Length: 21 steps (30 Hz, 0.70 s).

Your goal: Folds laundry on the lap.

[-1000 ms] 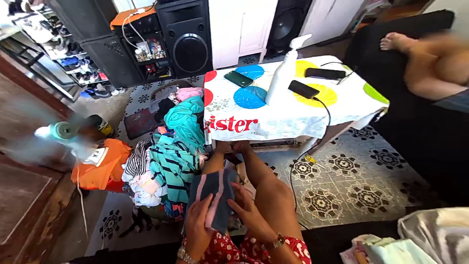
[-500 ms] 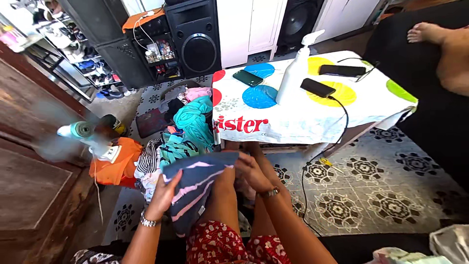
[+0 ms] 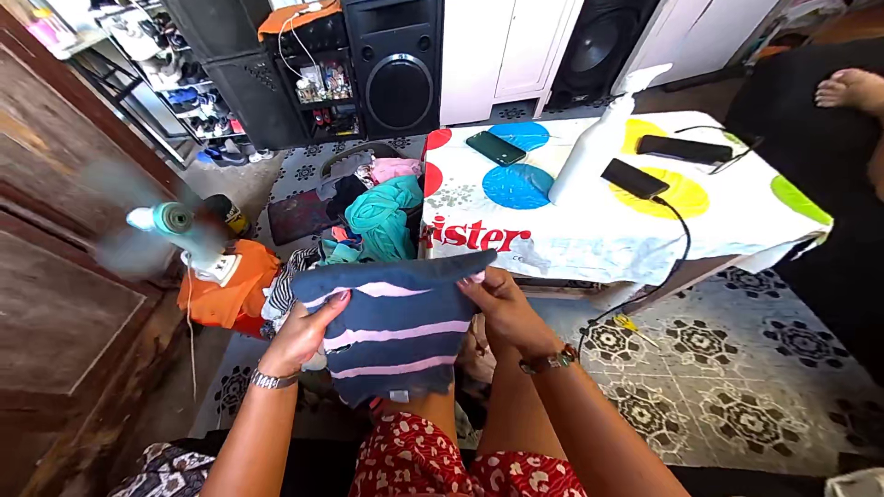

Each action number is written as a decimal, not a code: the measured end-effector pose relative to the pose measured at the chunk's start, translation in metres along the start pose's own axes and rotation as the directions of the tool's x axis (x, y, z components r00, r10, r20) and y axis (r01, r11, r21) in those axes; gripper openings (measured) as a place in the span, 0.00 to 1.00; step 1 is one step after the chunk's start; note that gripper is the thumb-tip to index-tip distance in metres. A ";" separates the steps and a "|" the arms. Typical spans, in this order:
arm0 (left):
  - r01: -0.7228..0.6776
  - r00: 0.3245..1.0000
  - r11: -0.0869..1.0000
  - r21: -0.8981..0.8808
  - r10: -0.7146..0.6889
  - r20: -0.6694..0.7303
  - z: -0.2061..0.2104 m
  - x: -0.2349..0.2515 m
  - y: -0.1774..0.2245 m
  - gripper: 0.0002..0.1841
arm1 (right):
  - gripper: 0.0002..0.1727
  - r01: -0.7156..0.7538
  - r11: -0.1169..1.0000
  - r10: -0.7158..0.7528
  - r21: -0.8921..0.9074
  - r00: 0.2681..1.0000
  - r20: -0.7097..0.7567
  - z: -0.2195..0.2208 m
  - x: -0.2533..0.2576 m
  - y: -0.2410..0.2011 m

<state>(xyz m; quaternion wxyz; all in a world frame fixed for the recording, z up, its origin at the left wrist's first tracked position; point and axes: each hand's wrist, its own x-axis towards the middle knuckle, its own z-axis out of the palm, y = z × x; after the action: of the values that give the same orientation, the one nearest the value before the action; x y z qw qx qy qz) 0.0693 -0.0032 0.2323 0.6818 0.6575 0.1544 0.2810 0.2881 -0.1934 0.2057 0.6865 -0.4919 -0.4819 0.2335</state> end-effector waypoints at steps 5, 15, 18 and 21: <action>-0.058 0.998 0.983 0.174 0.056 0.017 -0.011 0.006 0.002 0.11 | 0.13 -0.007 1.000 0.007 -0.010 1.000 -0.013 0.000 0.004 -0.012; -0.119 0.767 0.980 0.161 -0.012 0.642 -0.034 -0.122 -0.068 0.24 | 0.21 -0.068 0.997 0.041 0.029 0.829 0.558 0.003 -0.137 0.011; 0.062 0.686 0.991 0.122 -0.131 0.716 -0.037 -0.161 -0.118 0.23 | 0.19 -0.287 0.957 0.184 0.052 0.734 0.654 0.001 -0.179 0.037; 0.264 0.827 0.963 0.058 -0.257 0.501 -0.034 -0.166 -0.130 0.23 | 0.12 -0.431 0.901 0.365 0.047 0.812 0.455 0.007 -0.180 0.043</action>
<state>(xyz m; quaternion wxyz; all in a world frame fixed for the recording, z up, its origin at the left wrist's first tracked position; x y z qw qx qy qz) -0.0590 -0.0699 0.0752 0.7347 0.6759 0.0571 0.0051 0.2120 -0.3160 0.0897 0.5312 -0.4648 -0.4903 0.5112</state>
